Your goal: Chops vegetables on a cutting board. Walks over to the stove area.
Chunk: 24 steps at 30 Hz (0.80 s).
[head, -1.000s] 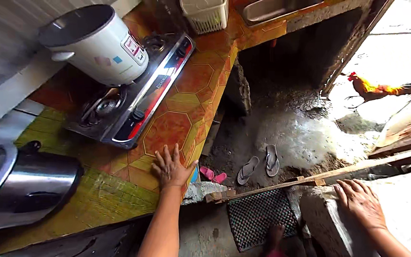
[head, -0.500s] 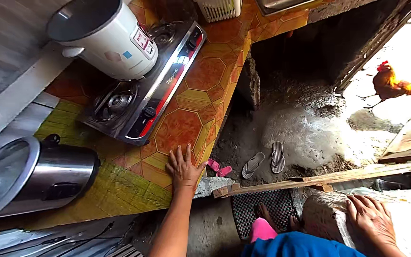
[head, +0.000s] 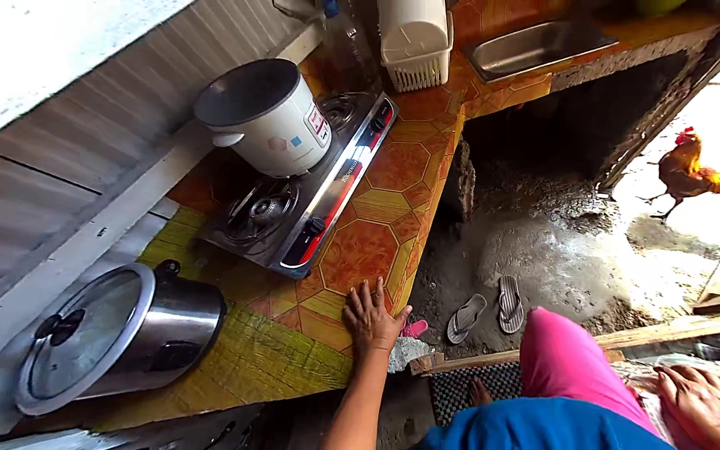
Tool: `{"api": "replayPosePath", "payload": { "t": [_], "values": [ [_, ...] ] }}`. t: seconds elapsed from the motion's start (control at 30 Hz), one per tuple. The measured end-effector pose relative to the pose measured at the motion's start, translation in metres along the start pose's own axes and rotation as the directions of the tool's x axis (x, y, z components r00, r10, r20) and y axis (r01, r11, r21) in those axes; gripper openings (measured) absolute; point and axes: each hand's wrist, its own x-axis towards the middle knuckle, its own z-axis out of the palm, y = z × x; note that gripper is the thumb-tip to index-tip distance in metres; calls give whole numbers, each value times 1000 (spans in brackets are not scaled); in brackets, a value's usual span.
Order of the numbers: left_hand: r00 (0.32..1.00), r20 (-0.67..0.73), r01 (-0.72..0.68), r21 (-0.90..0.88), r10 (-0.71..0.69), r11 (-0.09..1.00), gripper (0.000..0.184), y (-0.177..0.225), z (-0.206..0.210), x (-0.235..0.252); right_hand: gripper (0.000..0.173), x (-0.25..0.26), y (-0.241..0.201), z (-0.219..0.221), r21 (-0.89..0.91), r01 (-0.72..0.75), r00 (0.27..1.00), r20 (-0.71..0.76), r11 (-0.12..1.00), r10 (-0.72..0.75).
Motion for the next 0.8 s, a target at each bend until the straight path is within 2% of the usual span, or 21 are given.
{"api": "replayPosePath", "payload": {
  "t": [0.13, 0.27, 0.43, 0.8],
  "values": [
    [1000, 29, 3, -1, -3, 1000, 103, 2, -7, 3, 53, 13, 4, 3, 8, -83, 982, 168, 996, 81],
    [1000, 2, -7, -16, 7, 1000, 103, 2, -3, 3, 60, 18, -14, -6, 21, -214, 962, 181, 977, 207],
    [999, -19, -25, -7, 25, 1000, 103, 2, -3, 4, 59, 18, -31, -12, 45, -335, 939, 105, 941, 329],
    [995, -84, -51, 12, 52, 999, 106, 1, 3, 5, 64, 20, -26, 1, -18, -307, 952, 13, 952, 307]
  ]
}}
